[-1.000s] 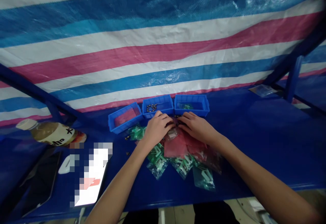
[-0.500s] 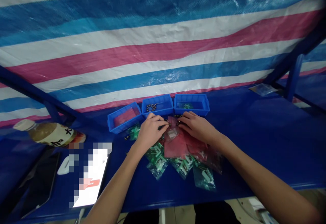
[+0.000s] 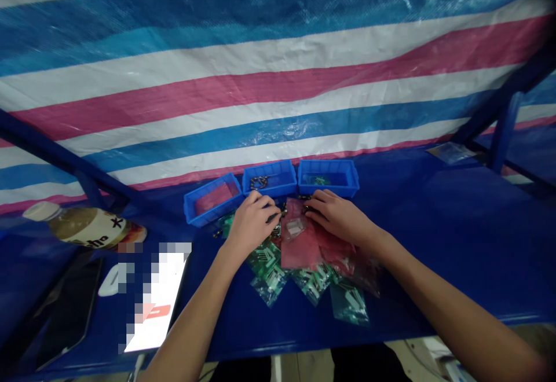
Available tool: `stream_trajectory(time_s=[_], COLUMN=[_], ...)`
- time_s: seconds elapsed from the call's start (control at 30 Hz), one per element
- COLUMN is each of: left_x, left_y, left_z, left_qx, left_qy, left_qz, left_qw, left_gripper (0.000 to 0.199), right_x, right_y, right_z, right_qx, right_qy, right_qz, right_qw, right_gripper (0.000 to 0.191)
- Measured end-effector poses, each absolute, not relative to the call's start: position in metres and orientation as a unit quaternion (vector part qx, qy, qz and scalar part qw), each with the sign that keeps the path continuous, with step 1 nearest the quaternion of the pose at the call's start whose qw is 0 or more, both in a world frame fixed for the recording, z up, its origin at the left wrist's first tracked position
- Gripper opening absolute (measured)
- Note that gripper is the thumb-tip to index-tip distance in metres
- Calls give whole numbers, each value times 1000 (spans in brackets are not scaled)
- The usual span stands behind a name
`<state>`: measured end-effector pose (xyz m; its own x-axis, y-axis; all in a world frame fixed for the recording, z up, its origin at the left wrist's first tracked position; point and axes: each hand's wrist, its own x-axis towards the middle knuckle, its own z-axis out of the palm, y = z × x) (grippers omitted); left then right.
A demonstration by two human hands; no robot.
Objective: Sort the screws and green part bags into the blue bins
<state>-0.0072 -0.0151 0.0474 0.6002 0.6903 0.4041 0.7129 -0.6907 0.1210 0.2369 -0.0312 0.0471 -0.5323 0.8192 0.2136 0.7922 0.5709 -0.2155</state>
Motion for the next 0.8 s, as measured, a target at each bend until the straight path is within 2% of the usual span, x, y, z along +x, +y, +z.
stream_trajectory(time_s=[0.17, 0.3, 0.47, 0.63, 0.8], left_x=[-9, -12, -26, -45, -35], left_y=[-15, -14, -4, 9, 1], left_z=[49, 50, 49, 46, 44], left_qx=[-907, -893, -827, -745, -751], left_qy=[-350, -351, -443, -560, -554], left_qz=[-227, -278, -343, -342, -332], left_qw=[60, 41, 49, 122, 136], left_gripper=[20, 18, 17, 33, 40], right_x=[237, 237, 237, 236, 235], right_y=[-31, -31, -31, -31, -30], right_z=[47, 47, 47, 46, 45], right_qx=[-463, -458, -457, -464, -473], right_qy=[-873, -876, -876, -873, -870], right_qz=[44, 45, 48, 42, 35], right_qw=[144, 144, 144, 146, 137], right_gripper=[25, 25, 26, 26, 25])
